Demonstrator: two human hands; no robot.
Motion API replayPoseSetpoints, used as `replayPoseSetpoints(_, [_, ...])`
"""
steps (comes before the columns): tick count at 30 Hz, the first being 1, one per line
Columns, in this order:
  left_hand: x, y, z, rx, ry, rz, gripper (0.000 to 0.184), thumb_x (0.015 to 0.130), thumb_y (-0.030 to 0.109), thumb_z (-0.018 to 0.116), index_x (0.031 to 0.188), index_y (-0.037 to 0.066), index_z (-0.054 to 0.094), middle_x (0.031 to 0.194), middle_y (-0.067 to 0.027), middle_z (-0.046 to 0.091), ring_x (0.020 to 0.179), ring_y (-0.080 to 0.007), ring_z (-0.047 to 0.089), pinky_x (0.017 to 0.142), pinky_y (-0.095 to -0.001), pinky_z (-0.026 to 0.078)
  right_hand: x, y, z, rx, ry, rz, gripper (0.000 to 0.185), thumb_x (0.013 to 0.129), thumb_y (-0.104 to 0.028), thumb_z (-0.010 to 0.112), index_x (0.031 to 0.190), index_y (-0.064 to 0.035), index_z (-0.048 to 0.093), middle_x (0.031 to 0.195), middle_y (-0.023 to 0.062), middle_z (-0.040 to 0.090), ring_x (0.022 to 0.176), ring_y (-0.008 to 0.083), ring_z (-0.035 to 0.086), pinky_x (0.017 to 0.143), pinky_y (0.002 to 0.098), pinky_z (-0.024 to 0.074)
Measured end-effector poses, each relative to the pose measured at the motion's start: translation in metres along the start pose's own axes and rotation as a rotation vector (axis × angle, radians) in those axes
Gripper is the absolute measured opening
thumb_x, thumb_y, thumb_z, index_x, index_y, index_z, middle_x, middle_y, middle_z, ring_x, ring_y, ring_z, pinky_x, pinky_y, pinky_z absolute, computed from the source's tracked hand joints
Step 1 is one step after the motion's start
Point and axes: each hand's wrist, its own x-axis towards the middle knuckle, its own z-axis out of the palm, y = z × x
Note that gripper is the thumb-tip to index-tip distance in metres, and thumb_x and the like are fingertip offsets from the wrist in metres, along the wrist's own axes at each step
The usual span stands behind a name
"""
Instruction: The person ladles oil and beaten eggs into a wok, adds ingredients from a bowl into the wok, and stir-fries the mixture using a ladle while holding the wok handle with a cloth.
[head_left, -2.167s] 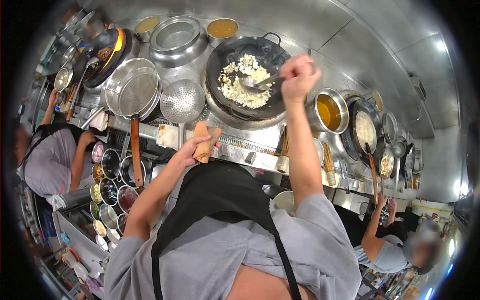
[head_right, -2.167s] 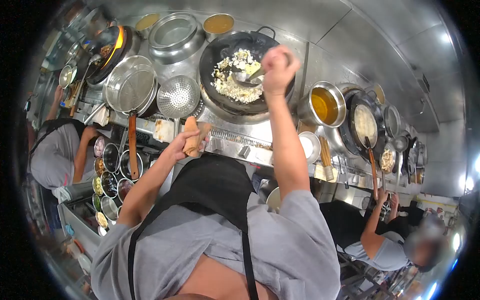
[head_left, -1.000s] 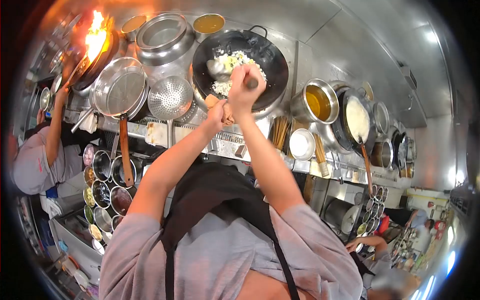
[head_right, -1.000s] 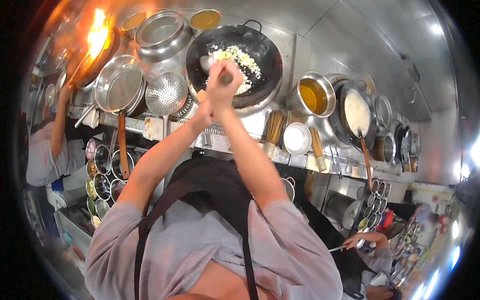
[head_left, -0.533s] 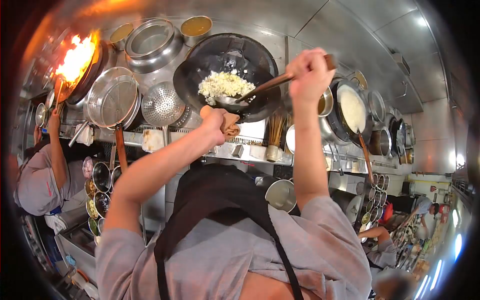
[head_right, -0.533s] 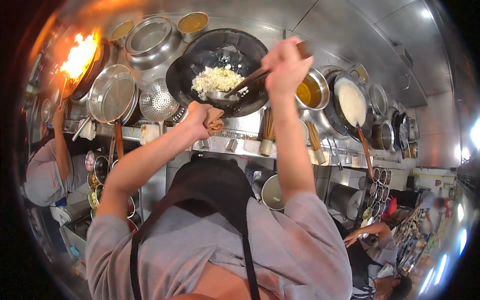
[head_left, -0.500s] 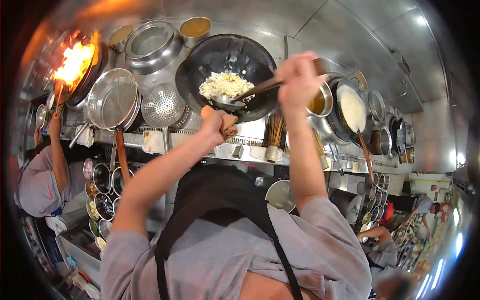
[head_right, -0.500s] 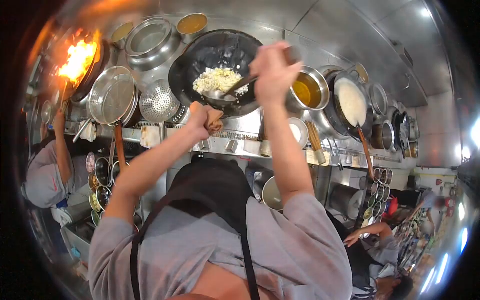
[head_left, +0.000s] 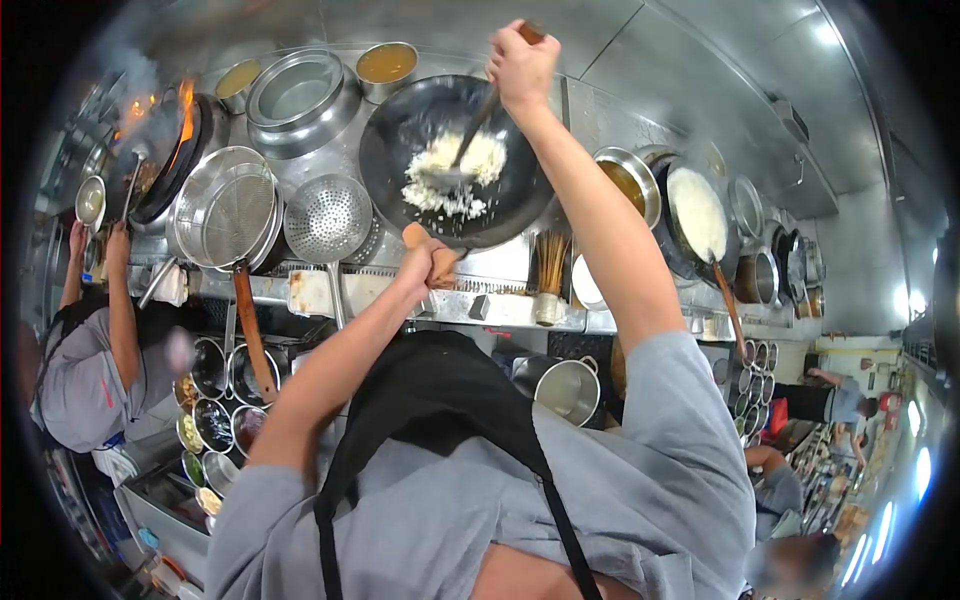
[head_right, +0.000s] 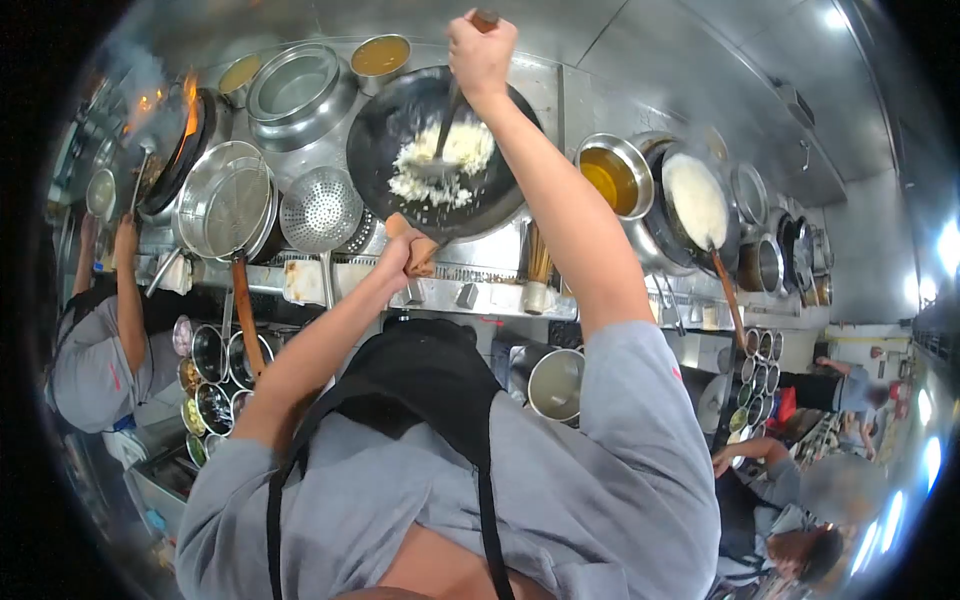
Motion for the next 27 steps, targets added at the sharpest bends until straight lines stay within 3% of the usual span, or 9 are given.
replayPoseSetpoints(3, [0.075, -0.036, -0.069, 0.097, -0.065, 0.015, 0.006, 0.083, 0.013, 0.049, 0.083, 0.008, 0.054, 0.073, -0.0059, 0.056, 0.061, -0.0211, 0.060, 0.047, -0.0379, 0.050, 0.028, -0.004, 0.004, 0.038, 0.113, -0.144, 0.011, 0.087, -0.005, 0.056, 0.078, -0.0085, 0.050, 0.056, 0.0001, 0.048, 0.041, 0.0100, 0.044, 0.037, 0.0248, 0.0309])
replayPoseSetpoints(8, [0.007, -0.031, -0.052, -0.088, -0.015, -0.044, 0.003, 0.082, 0.012, 0.052, 0.082, 0.010, 0.052, 0.074, -0.0053, 0.056, 0.062, -0.0200, 0.058, 0.048, -0.0383, 0.048, -0.014, -0.077, -0.015, 0.020, -0.033, -0.188, 0.034, 0.084, -0.010, 0.051, 0.055, -0.0106, 0.034, 0.044, 0.0001, 0.029, 0.036, 0.0115, 0.024, 0.038, 0.0302, 0.0246])
replayPoseSetpoints(14, [0.072, 0.006, -0.033, -0.146, -0.230, 0.017, 0.009, 0.087, 0.015, 0.049, 0.088, 0.007, 0.051, 0.073, -0.0076, 0.058, 0.064, -0.0191, 0.059, 0.046, -0.0355, 0.047, -0.053, -0.156, -0.001, 0.023, -0.048, -0.174, 0.057, 0.090, -0.056, 0.037, 0.060, -0.0091, 0.051, 0.044, 0.0007, 0.028, 0.038, 0.0119, 0.024, 0.039, 0.0291, 0.0206])
replayPoseSetpoints(17, [0.064, 0.022, -0.004, -0.027, -0.057, 0.041, 0.015, 0.088, 0.020, 0.051, 0.093, 0.006, 0.053, 0.078, -0.0085, 0.059, 0.066, -0.0196, 0.061, 0.049, -0.0345, 0.049, -0.049, -0.207, -0.018, 0.024, -0.205, -0.334, 0.071, 0.083, -0.071, 0.032, 0.057, -0.0082, 0.051, 0.042, -0.0003, 0.029, 0.037, 0.0125, 0.022, 0.041, 0.0298, 0.0157])
replayPoseSetpoints(19, [0.057, 0.026, -0.010, 0.058, -0.068, 0.011, 0.029, 0.089, 0.034, 0.057, 0.097, 0.007, 0.055, 0.081, -0.0076, 0.061, 0.068, -0.0207, 0.062, 0.055, -0.0345, 0.052, -0.070, -0.176, -0.023, -0.043, -0.176, -0.534, 0.067, 0.085, -0.066, 0.032, 0.056, -0.0083, 0.049, 0.041, 0.0003, 0.029, 0.036, 0.0127, 0.022, 0.039, 0.0305, 0.0179])
replayPoseSetpoints(21, [0.050, 0.034, -0.029, 0.026, -0.186, -0.052, 0.035, 0.089, 0.039, 0.058, 0.097, 0.005, 0.055, 0.081, -0.0085, 0.062, 0.067, -0.0209, 0.062, 0.056, -0.0344, 0.053, -0.092, -0.076, -0.019, -0.110, 0.230, -0.591, 0.046, 0.085, -0.041, 0.041, 0.053, -0.0088, 0.044, 0.044, 0.0018, 0.036, 0.038, 0.0144, 0.032, 0.040, 0.0311, 0.0318])
replayPoseSetpoints(23, [0.015, 0.043, -0.037, -0.019, -0.325, -0.197, 0.048, 0.091, 0.049, 0.053, 0.105, 0.003, 0.054, 0.088, -0.0111, 0.064, 0.067, -0.0204, 0.063, 0.059, -0.0329, 0.055, -0.096, 0.038, -0.052, -0.332, 0.053, -0.557, 0.034, 0.087, -0.022, 0.041, 0.057, -0.0065, 0.044, 0.044, 0.0040, 0.038, 0.040, 0.0144, 0.039, 0.041, 0.0271, 0.0341])
replayPoseSetpoints(24, [-0.014, 0.042, -0.039, -0.014, -0.310, -0.194, 0.048, 0.091, 0.049, 0.053, 0.105, 0.003, 0.054, 0.088, -0.0111, 0.064, 0.067, -0.0204, 0.063, 0.059, -0.0329, 0.055, -0.096, 0.058, -0.064, 0.081, -0.070, -0.333, 0.034, 0.088, -0.022, 0.041, 0.058, -0.0061, 0.043, 0.044, 0.0041, 0.038, 0.040, 0.0138, 0.037, 0.041, 0.0269, 0.0334])
replayPoseSetpoints(27, [-0.060, 0.033, -0.052, 0.024, -0.286, -0.246, 0.046, 0.094, 0.042, 0.051, 0.120, 0.004, 0.050, 0.098, -0.0136, 0.064, 0.070, -0.0190, 0.062, 0.063, -0.0292, 0.055, -0.081, -0.002, -0.050, 0.172, 0.092, -0.364, 0.034, 0.085, -0.021, 0.046, 0.057, -0.0040, 0.039, 0.046, 0.0036, 0.034, 0.039, 0.0117, 0.028, 0.038, 0.0277, 0.0249])
